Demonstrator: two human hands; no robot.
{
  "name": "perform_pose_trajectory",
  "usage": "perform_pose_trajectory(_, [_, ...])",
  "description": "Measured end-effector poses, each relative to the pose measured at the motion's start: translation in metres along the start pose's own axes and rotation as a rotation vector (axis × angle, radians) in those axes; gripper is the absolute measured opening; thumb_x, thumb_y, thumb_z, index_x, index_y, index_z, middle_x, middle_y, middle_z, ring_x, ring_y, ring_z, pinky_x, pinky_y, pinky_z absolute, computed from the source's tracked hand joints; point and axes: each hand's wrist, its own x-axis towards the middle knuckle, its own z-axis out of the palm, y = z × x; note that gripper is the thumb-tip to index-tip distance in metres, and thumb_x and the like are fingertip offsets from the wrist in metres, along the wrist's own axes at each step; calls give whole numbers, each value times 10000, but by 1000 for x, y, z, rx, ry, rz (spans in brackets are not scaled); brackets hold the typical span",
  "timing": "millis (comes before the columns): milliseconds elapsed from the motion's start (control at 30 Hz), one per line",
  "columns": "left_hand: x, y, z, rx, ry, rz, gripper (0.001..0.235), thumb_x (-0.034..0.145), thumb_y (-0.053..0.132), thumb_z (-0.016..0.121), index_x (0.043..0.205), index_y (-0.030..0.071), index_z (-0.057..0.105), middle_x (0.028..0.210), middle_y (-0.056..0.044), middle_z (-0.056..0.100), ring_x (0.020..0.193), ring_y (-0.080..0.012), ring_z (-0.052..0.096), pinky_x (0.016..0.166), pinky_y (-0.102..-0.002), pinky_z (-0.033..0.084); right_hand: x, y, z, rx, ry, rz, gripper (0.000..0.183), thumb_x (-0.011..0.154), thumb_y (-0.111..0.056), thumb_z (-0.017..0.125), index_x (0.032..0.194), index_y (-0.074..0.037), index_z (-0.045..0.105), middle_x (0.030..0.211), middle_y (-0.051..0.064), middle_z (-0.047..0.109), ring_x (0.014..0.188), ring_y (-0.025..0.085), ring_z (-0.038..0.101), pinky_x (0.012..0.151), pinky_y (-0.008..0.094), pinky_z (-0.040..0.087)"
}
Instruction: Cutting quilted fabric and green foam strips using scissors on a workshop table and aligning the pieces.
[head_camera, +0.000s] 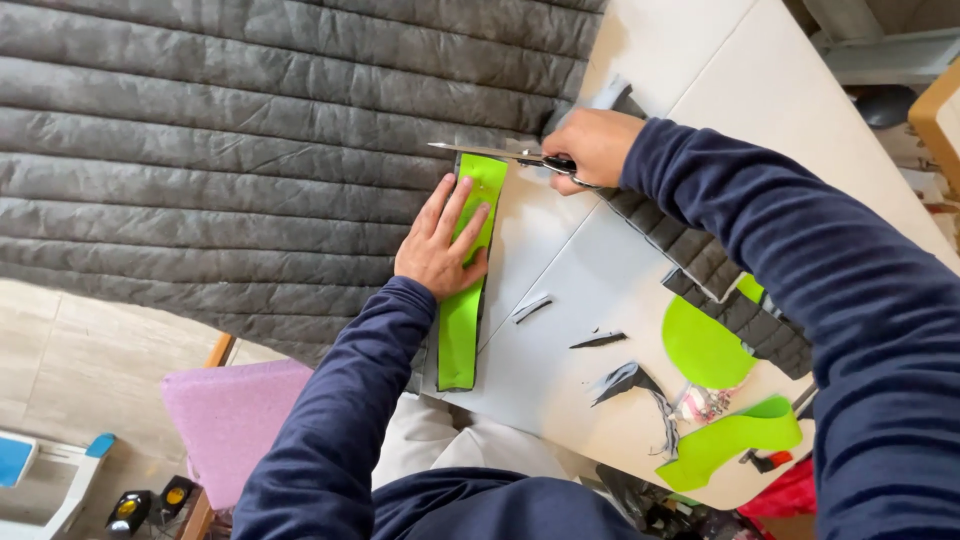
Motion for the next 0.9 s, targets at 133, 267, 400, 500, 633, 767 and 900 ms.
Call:
perform_pose_trajectory(133, [-5,1,6,-18,1,0,671,723,318,730,1358,118,645,1555,-232,468,1401,-421,507,1115,-457,473,-68,-21,7,-93,33,182,380,738,-501,746,842,-146,660,689,85,692,763,353,710,649,472,556])
perform_pose_trajectory(267, [-18,-2,14,49,9,-60,682,789,356,708,1419,124,587,1510,-231,476,1303,-389,562,1052,-464,483,-143,-64,71,-177,96,510,476,796,-446,728,1134,-117,667,889,125,740,929,359,734,805,503,594])
perform_pose_trajectory(400, [-24,-3,18,154,7,-219,661,959,504,609,1489,120,523,1259,-157,555,1058,-317,603,848,-432,476,-183,-141,182,-18,529,745,657,768,-246,824,1335,-19,582,950,208,693,980,424,688,884,561,548])
perform_pose_trajectory(500, [-3,17,18,79,-142,-499,876,888,329,779,1608,140,315,1132,-53,557,993,-239,548,818,-394,451,-184,-149,260,-132,781,756,660,737,-232,822,1343,-144,578,963,12,584,987,257,622,871,467,531])
perform_pose_trajectory(633, [1,41,32,-334,-204,-907,923,810,73,808,1574,247,320,884,63,691,831,-201,715,867,-410,547,-182,-185,276,-18,903,820,686,761,-133,820,1396,-124,558,1190,67,605,1171,300,578,976,497,480])
perform_pose_trajectory(767, [-1,103,-22,-777,-40,-817,729,814,10,803,1463,109,485,849,-5,673,720,-137,640,684,-289,495,-177,-208,240,621,1200,547,648,890,-187,791,1441,-30,488,1348,157,598,1285,316,559,1054,443,459])
perform_pose_trajectory(900, [5,187,-98,-1021,-255,-609,600,790,-63,782,1358,-12,595,896,-76,661,733,-159,598,716,-296,463,-187,-212,204,1399,1334,192,282,954,-144,770,1204,-41,690,974,8,735,902,117,701,839,266,563])
